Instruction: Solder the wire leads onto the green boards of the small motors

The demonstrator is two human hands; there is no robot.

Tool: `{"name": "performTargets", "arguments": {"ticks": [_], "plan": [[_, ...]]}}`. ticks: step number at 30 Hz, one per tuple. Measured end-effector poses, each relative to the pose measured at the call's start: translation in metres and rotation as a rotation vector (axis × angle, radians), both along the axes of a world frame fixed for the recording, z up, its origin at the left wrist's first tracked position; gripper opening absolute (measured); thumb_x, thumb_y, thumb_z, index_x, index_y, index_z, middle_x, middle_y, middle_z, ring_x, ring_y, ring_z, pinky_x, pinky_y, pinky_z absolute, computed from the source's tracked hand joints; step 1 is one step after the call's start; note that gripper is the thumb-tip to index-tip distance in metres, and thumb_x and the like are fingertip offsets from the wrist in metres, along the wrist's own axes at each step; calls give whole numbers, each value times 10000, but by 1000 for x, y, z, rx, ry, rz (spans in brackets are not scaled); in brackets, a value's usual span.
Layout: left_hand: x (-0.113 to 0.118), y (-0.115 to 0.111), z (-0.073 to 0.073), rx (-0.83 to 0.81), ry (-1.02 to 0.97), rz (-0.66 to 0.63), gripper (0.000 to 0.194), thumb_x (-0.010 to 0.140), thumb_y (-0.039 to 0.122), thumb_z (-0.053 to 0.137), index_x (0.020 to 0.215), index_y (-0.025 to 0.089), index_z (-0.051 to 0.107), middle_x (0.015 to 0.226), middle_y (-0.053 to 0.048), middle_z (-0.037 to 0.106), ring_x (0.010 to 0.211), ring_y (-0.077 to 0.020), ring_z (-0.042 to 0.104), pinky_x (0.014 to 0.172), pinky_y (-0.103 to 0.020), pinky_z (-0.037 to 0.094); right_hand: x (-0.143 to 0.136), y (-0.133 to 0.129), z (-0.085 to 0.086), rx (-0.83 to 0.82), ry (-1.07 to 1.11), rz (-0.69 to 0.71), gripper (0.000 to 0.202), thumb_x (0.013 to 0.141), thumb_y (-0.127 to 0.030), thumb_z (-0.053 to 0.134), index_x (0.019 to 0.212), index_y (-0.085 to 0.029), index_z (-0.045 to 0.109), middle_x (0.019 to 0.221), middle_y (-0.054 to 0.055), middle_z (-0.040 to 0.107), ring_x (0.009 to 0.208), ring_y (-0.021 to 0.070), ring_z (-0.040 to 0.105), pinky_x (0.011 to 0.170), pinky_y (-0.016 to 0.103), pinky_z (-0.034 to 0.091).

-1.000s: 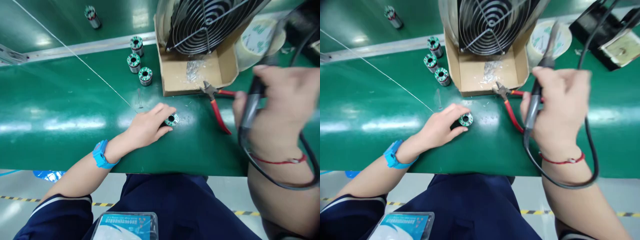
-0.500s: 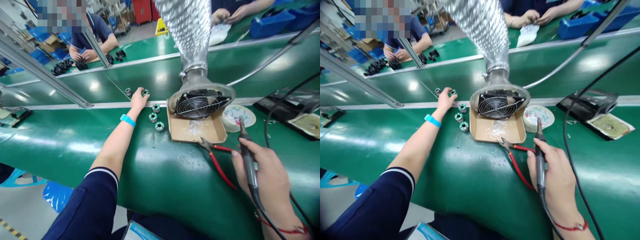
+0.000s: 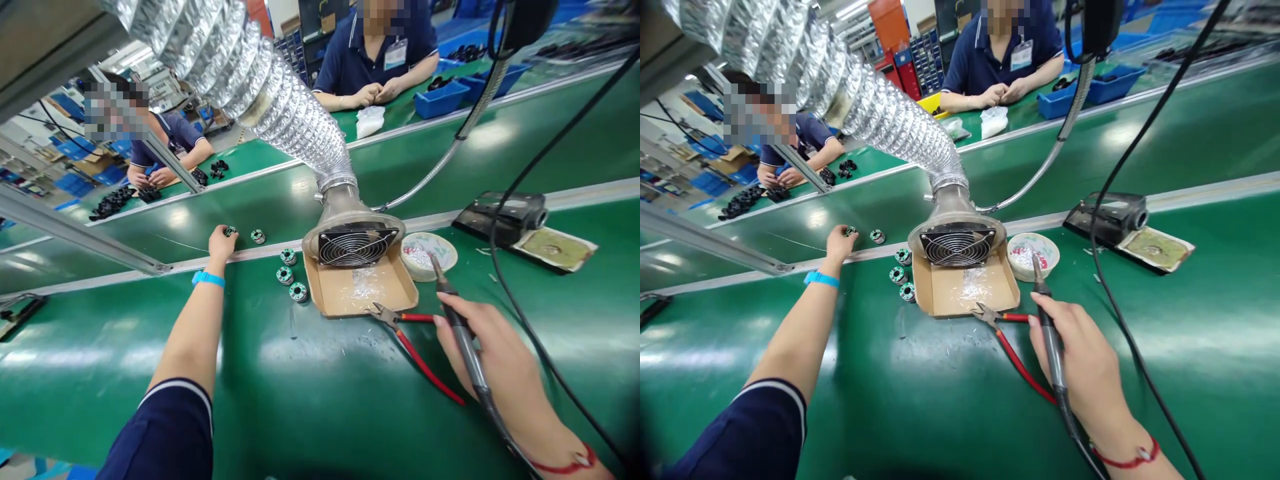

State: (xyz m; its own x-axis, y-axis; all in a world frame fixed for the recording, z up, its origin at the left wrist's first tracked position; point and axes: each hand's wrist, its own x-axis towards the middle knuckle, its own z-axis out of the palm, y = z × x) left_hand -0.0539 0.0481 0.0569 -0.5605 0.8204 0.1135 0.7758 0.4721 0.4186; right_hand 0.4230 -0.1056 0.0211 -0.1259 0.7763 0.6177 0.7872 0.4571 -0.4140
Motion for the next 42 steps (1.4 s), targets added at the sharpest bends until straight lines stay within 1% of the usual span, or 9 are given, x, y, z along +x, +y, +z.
{"name": "performTargets", "arguments": {"ticks": [4,7,10,14,20,24,28,34,42], "plan": [[26,-59,-16,-43,-60,-243,474,919,259,638,1361,135,520,1303,-119,629,1163,-214,620,988,-338,528,3,1,-5,17,10,-53,490,870,-254,621,1343,-343,533,926,47,655,766,236,684,658,365,590],[48,-121,-23,-141,-113,-441,441,846,279,686,1267,177,605,1215,-93,657,1075,-241,645,928,-358,545,3,3,-8,-86,-73,-104,450,893,-308,590,1340,-270,553,962,83,662,833,256,681,682,382,580],[71,-169,-21,-200,-158,-581,395,836,300,674,1224,233,643,1225,-78,641,1111,-257,635,938,-375,542,4,4,-8,-173,-101,-93,406,913,-355,555,1289,-209,603,921,79,658,798,240,665,660,372,559],[113,-203,-12,-191,-263,-771,416,868,264,633,1282,236,604,1252,-93,645,1083,-242,641,893,-365,548,1,-7,-1,-128,29,-122,316,908,-365,578,1164,-200,661,931,73,670,833,206,661,752,365,569],[184,-221,-4,-239,-663,-926,446,855,352,706,1271,233,600,1056,-51,697,647,-115,550,579,-257,472,-32,-50,19,-269,560,133,424,925,-274,600,1342,-350,578,974,-15,754,757,157,732,720,333,616],[206,-224,1,-204,-692,-1045,430,848,419,744,1222,233,638,946,-20,684,678,-119,545,613,-253,455,-50,-67,32,-468,535,293,419,895,-215,640,1290,-334,564,890,-50,733,822,131,732,801,297,616],[210,-227,4,-145,-650,-1140,433,861,463,733,1195,197,660,876,-15,650,749,-138,574,686,-262,466,-54,-68,37,-568,521,449,503,872,-199,657,1335,-302,490,908,-46,671,851,99,679,868,266,576],[208,-232,2,-112,-627,-1191,501,892,525,671,1230,157,649,823,-7,617,708,-123,543,681,-257,459,-55,-66,45,-744,427,476,477,926,-276,613,1373,-270,446,943,-23,644,885,89,635,837,214,535],[207,-231,2,-37,-623,-1246,481,895,515,673,1181,128,662,762,10,572,654,-102,500,616,-229,432,-59,-59,44,-728,432,589,471,916,-228,619,1358,-244,457,919,-30,632,806,67,614,743,166,525]]}}
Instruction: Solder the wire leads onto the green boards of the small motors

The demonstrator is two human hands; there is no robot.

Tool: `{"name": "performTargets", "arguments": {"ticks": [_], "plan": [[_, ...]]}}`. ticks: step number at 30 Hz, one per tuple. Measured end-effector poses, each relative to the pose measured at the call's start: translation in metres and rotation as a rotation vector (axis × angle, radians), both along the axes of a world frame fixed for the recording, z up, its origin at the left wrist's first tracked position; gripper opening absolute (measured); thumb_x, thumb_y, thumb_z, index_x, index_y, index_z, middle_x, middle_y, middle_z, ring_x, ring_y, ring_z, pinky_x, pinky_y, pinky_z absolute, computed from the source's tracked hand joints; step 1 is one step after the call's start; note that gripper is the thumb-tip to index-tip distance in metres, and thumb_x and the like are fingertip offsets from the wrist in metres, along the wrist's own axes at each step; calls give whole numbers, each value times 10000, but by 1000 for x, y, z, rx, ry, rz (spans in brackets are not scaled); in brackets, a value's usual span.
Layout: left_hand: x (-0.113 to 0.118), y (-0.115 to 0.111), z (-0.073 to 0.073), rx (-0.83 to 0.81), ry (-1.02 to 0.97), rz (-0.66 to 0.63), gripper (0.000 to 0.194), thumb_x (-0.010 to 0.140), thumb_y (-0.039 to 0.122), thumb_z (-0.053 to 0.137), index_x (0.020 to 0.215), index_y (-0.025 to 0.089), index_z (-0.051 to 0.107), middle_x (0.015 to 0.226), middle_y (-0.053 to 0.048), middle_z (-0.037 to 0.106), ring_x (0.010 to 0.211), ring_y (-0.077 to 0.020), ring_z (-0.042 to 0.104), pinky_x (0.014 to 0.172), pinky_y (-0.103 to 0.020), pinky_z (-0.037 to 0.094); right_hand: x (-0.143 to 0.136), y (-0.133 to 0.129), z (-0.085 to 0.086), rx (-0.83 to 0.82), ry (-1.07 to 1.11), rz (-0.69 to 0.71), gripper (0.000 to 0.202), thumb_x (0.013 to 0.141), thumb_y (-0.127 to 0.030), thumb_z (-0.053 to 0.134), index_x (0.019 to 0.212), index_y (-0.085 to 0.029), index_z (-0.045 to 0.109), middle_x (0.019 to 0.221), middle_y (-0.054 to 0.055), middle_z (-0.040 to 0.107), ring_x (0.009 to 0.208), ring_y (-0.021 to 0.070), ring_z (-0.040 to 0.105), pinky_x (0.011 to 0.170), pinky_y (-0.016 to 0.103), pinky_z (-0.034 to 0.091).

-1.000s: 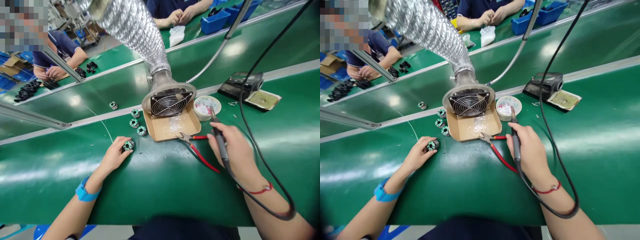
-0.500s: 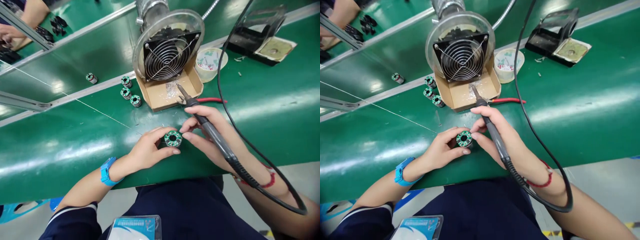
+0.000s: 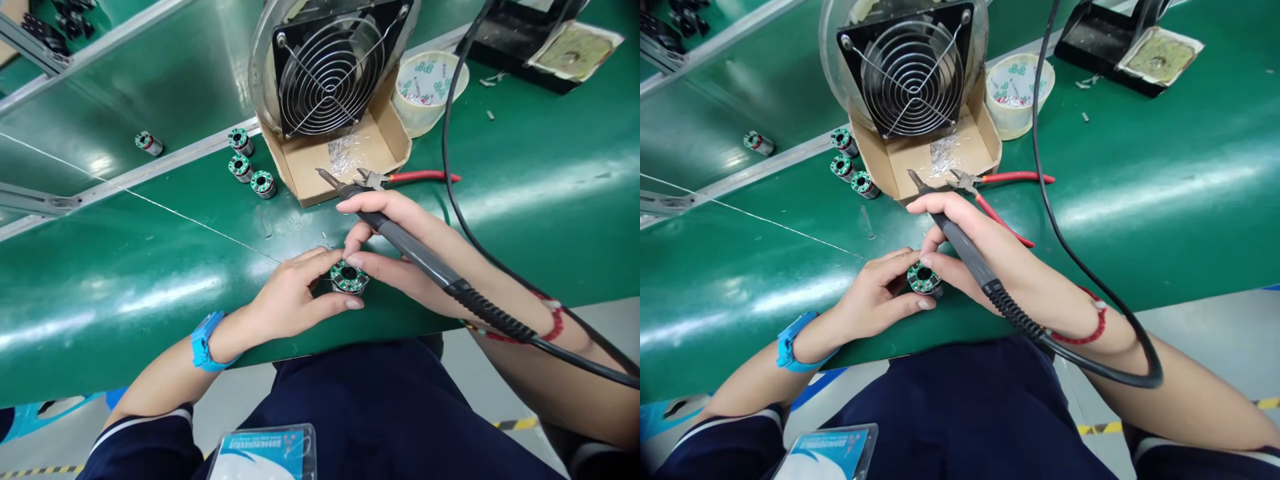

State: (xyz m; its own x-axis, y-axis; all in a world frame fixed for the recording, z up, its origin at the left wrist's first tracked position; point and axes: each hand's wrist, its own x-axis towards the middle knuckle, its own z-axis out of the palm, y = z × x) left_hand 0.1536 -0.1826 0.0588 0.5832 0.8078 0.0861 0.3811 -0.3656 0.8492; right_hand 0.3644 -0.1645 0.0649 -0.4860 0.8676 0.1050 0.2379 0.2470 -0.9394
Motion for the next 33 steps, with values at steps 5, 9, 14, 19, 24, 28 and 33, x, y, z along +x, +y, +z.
{"name": "performTargets", "arguments": {"ticks": [5,9,14,19,24,28,33], "plan": [[1,0,0,4,13,12,460,892,512,678,1122,113,676,728,20,558,625,-93,483,595,-221,424,-5,4,3,104,-4,20,343,899,-143,577,1225,-201,486,837,-53,584,672,36,560,645,147,479],[1,1,-4,7,31,20,480,898,525,663,1151,117,662,753,11,574,656,-106,511,603,-230,428,-7,6,0,214,-37,32,259,902,-129,535,1147,-205,498,825,-49,568,712,55,567,690,179,484],[6,7,-12,-36,153,106,318,885,370,703,1112,165,618,858,-10,613,747,-142,556,661,-269,449,-8,-2,-19,260,-113,-111,486,908,-301,639,1336,-216,424,1002,20,623,913,140,638,837,287,537],[8,11,-20,-103,310,221,287,838,198,627,1110,196,537,990,-39,600,851,-174,556,724,-322,461,-17,-8,-34,474,-521,-168,452,905,-364,625,1292,-166,503,1011,94,658,894,252,615,788,423,540],[-11,17,-31,-317,-46,345,283,793,104,529,1051,206,474,885,4,513,678,-101,482,587,-247,434,-20,-2,-38,472,-544,-34,427,898,-167,546,1323,-191,508,1050,90,676,936,256,605,770,420,546],[-20,21,-33,-290,-232,353,169,815,57,444,887,201,494,736,29,466,626,-94,476,567,-230,430,-12,-4,-34,461,-348,-30,504,916,-112,521,1409,-207,475,1187,81,706,1106,215,650,933,392,556],[-15,16,-27,62,-14,264,246,818,3,465,951,181,571,822,8,554,718,-96,522,645,-242,436,7,-25,-31,367,-111,-360,472,881,-176,650,1335,-297,606,1074,21,745,854,141,709,807,309,577]]}}
